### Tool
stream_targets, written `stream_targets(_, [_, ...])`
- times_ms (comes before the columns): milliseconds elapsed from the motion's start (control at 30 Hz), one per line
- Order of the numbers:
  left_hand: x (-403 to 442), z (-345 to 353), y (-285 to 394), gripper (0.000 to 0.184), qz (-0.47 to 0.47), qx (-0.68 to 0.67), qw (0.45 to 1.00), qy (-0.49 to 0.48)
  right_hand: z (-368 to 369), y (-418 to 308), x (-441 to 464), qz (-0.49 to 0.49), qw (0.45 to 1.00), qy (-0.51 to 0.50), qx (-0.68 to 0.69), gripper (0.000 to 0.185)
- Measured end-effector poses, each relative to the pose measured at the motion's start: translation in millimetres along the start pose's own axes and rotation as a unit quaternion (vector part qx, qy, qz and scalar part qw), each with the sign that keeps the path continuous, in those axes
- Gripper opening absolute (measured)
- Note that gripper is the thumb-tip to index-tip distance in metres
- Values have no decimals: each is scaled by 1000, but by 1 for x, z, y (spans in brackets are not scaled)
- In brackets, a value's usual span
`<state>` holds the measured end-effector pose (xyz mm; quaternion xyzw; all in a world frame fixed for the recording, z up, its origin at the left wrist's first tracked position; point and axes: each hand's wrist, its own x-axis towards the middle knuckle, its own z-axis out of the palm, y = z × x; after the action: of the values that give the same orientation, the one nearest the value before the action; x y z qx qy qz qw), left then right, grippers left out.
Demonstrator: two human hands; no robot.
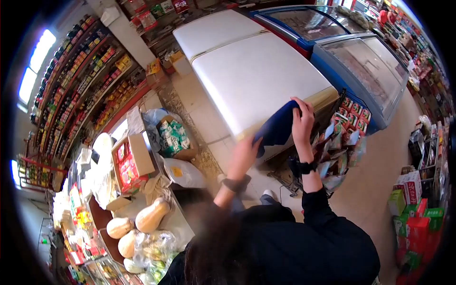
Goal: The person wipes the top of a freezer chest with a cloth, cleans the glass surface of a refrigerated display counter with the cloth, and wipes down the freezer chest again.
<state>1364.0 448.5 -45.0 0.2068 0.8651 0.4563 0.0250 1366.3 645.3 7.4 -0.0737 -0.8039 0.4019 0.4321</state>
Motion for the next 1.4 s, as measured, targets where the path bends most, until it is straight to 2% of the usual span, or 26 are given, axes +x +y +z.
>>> stream_targets(100, [27, -5, -31, 22, -19, 7, 1000, 7, 62, 40, -3, 27, 998, -19, -50, 29])
stream_targets(133, [32, -8, -50, 23, -1, 29, 999, 16, 79, 54, -9, 29, 995, -44, -86, 21])
stream_targets(200, [46, -18, -82, 23, 27, 41, 999, 24, 115, 79, -33, 49, 984, -86, -147, 27])
stream_targets(233, [47, -24, -97, 24, 2, 27, 1000, 15, 126, 85, -45, 62, 975, -118, -177, 32])
stream_targets(300, [53, -37, -116, 24, -17, 7, 1000, 1, 141, 64, -56, -8, 941, -103, -322, 41])
stream_targets(333, [57, -43, -124, 24, -25, 10, 999, -38, 143, 65, -55, 31, 931, -151, -331, 53])
stream_targets(367, [63, -45, -130, 24, -33, 14, 996, -78, 146, 61, -52, 33, 928, -148, -340, 53])
stream_targets(467, [72, -43, -143, 28, -12, 36, 994, -104, 149, 54, -54, 68, 909, -158, -380, 69])
stream_targets(600, [83, -48, -159, 39, -4, 36, 988, -148, 152, 55, -51, 61, 878, -203, -429, 67])
stream_targets(700, [92, -43, -186, 40, -43, -14, 983, -177, 156, 51, -49, 71, 878, -207, -425, 64])
stream_targets(733, [92, -40, -190, 45, -42, -13, 986, -158, 157, 49, -47, 80, 870, -222, -433, 63])
stream_targets(767, [93, -46, -185, 45, -48, -10, 986, -159, 159, 46, -47, 82, 870, -227, -429, 63])
stream_targets(833, [102, -60, -171, 49, -60, -30, 973, -220, 163, 44, -41, 88, 869, -231, -429, 61])
stream_targets(900, [108, -53, -184, 53, -49, -14, 977, -208, 161, 45, -39, 76, 875, -228, -421, 61])
stream_targets(1033, [112, -65, -181, 61, -136, -9, 951, -279, 162, 44, -40, 78, 891, -215, -393, 58])
stream_targets(1100, [121, -62, -185, 63, -128, 5, 940, -315, 161, 41, -37, 74, 893, -214, -390, 58])
stream_targets(1167, [129, -67, -180, 73, -125, 42, 923, -360, 161, 41, -37, 86, 886, -228, -396, 58])
stream_targets(1233, [138, -63, -193, 77, -76, 64, 906, -411, 163, 39, -39, 93, 884, -229, -397, 58])
stream_targets(1367, [176, -91, -179, 78, -35, 102, 888, -446, 180, 37, -28, 119, 865, -236, -426, 56])
stream_targets(1400, [190, -108, -172, 76, -64, 88, 889, -445, 189, 36, -24, 137, 868, -231, -418, 55])
